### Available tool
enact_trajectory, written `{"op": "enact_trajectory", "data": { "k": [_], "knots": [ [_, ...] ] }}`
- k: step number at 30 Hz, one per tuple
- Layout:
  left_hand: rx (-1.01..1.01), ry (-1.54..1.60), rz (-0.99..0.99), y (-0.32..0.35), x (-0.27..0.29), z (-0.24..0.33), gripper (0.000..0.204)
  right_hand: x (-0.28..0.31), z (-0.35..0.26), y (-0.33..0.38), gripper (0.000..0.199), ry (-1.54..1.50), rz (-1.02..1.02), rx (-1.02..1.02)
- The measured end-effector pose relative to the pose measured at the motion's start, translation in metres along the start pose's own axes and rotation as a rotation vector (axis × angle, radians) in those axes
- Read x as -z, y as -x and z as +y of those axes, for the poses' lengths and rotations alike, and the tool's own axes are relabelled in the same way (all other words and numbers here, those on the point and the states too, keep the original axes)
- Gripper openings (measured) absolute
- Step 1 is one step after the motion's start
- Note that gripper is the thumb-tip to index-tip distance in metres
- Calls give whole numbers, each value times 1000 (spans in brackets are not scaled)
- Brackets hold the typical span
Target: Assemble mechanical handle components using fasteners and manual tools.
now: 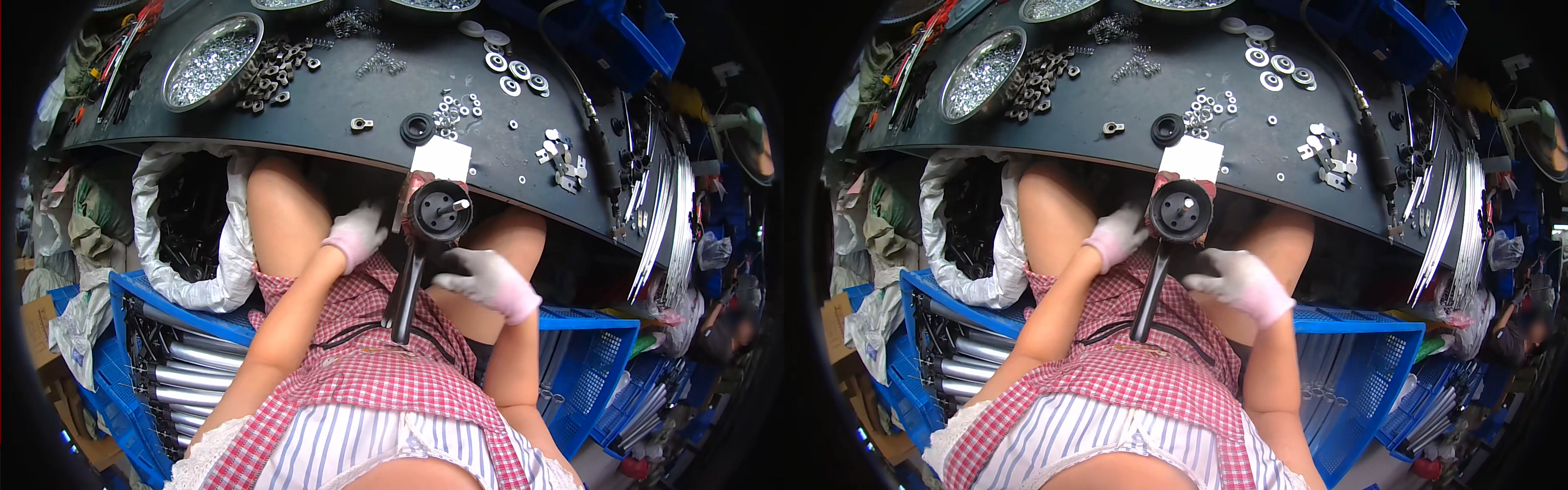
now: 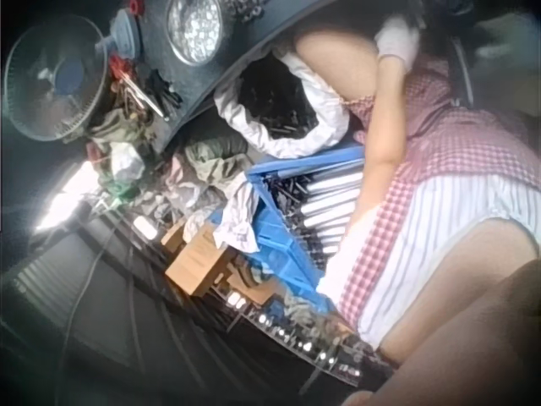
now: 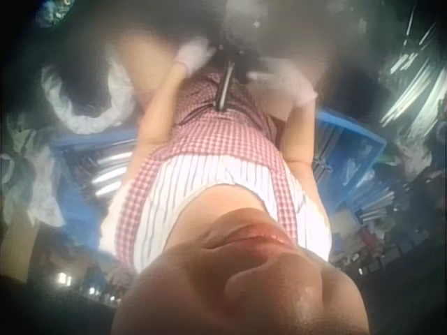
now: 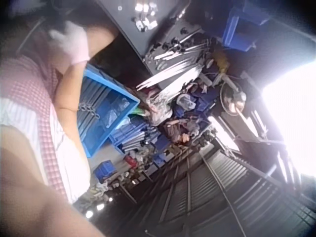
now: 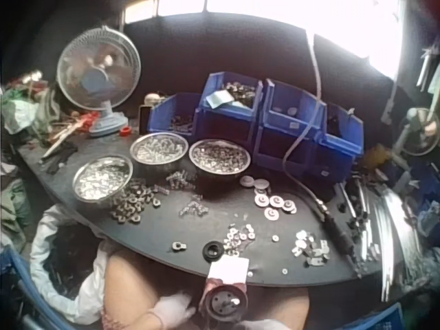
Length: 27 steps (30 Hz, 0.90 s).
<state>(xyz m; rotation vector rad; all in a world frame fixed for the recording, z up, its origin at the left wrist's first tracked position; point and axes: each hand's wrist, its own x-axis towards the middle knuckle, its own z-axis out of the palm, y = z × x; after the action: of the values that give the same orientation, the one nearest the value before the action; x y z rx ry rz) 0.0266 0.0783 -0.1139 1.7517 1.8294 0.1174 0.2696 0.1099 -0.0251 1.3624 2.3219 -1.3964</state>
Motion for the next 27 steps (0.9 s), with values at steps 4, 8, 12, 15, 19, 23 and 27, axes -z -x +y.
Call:
{"op": "enact_trajectory", "data": {
  "k": [4, 8, 12, 15, 19, 23, 27],
  "knots": [
    [-180, 937, 517, 43, 66, 43, 29, 62, -16, -31, 20, -469, 781, 195],
    [-762, 561, 687, 17, 85, 87, 32, 76, -31, -99, 28, 191, 826, 175],
    [-748, 581, 710, 5, 56, 87, 20, 73, -34, -119, 30, 280, 810, 72],
    [-704, 606, 795, 5, 46, 89, 14, 72, -33, -120, 30, 330, 851, 103],
    [-664, 625, 873, 5, 49, 91, 15, 82, -53, -66, 9, -387, 770, 526],
    [-719, 600, 930, -2, 49, 89, 14, 76, -73, -14, 14, -67, 572, 715],
    [-735, 631, 961, -5, 47, 87, 15, 75, -75, -8, 16, -81, 502, 647]
  ]
}}
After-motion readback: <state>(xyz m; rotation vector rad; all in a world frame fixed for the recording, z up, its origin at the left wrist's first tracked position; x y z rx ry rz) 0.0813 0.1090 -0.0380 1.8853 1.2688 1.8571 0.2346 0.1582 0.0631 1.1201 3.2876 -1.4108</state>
